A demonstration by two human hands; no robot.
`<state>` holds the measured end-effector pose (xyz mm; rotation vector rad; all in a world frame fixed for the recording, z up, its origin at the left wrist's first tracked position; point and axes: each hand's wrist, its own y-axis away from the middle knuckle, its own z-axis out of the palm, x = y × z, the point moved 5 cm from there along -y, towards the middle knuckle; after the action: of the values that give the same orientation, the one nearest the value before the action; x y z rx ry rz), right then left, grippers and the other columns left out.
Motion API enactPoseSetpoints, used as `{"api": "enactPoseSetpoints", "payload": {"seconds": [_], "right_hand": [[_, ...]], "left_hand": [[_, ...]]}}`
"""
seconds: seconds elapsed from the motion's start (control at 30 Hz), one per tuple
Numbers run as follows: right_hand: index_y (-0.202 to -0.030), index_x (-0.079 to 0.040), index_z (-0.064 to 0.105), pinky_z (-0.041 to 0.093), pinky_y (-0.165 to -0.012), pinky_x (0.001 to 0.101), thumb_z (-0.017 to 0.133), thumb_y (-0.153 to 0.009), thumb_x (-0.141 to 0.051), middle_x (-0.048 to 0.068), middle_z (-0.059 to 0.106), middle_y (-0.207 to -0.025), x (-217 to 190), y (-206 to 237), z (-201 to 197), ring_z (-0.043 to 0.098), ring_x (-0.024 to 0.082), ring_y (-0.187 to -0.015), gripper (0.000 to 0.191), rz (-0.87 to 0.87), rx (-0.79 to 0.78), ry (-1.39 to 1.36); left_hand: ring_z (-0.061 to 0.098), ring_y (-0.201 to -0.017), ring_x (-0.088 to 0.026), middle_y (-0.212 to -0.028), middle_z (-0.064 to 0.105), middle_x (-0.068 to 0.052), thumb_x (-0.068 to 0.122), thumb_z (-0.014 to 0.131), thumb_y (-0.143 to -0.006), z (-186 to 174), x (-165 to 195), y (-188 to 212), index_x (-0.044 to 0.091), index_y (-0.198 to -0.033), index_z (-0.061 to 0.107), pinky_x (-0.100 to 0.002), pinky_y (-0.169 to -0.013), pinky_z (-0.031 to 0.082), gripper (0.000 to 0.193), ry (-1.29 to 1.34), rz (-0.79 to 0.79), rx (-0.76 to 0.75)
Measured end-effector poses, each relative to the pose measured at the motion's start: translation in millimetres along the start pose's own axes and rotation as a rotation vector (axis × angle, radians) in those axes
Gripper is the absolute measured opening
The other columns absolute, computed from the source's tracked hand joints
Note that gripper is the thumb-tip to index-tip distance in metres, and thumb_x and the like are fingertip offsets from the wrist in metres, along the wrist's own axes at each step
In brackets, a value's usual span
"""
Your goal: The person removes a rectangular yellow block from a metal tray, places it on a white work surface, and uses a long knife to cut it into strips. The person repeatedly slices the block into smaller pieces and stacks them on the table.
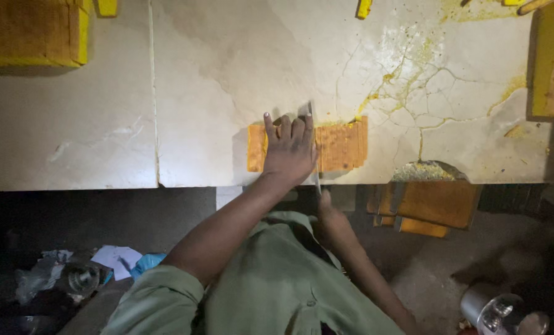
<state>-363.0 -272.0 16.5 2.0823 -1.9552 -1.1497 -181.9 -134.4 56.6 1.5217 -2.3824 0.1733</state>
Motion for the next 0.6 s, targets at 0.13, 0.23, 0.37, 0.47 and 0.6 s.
{"api": "enactPoseSetpoints", "payload": {"seconds": [0.13,0.23,0.37,0.47,0.6], "right_hand": [[-0.138,0.010,0.032,0.054,-0.082,0.0550,0.066,-0.084,-0.011,0.035,0.067,-0.101,-10,-64,-35,0.065,0.052,-0.097,0.067,0.147,0.032,-0.057],[-0.127,0.011,0.039,0.055,-0.084,0.0556,0.069,-0.076,-0.008,0.036,0.068,-0.098,-43,-90,-82,0.067,0.051,-0.098,0.062,0.092,0.116,-0.100],[-0.136,0.008,0.038,0.054,-0.087,0.0549,0.068,-0.079,-0.009,0.036,0.068,-0.104,-64,-46,-85,0.067,0.053,-0.102,0.066,0.170,0.062,-0.065],[-0.142,0.002,0.041,0.048,-0.091,0.0547,0.037,-0.108,-0.032,0.036,0.066,-0.112,-32,30,-49,0.061,0.055,-0.109,0.048,0.431,-0.059,-0.408],[-0.149,0.006,0.029,0.051,-0.085,0.0556,0.052,-0.099,-0.017,0.035,0.066,-0.109,-6,35,-3,0.063,0.055,-0.103,0.060,0.104,-0.043,-0.175]], "left_hand": [[0.037,-0.148,-0.041,-0.154,0.048,-0.025,0.038,0.052,-0.098,1,-2,6,-0.003,-0.151,0.046,-0.070,-0.123,0.012,0.067,-0.068,0.070,0.146],[0.034,-0.152,-0.041,-0.155,0.047,-0.024,0.035,0.050,-0.099,0,-5,9,-0.001,-0.156,0.045,-0.069,-0.124,0.010,0.067,-0.134,0.045,0.213],[0.035,-0.145,-0.044,-0.146,0.049,-0.022,0.037,0.048,-0.099,1,-9,7,0.002,-0.152,0.041,-0.078,-0.116,0.008,0.064,-0.012,-0.006,0.135],[0.036,-0.141,-0.044,-0.139,0.050,-0.019,0.037,0.049,-0.095,2,-9,4,0.002,-0.153,0.038,-0.079,-0.114,0.007,0.068,0.014,-0.008,0.039],[0.038,-0.139,-0.041,-0.135,0.051,-0.018,0.038,0.051,-0.096,2,-10,4,0.001,-0.153,0.038,-0.079,-0.115,0.008,0.069,0.004,-0.024,0.025]]}}
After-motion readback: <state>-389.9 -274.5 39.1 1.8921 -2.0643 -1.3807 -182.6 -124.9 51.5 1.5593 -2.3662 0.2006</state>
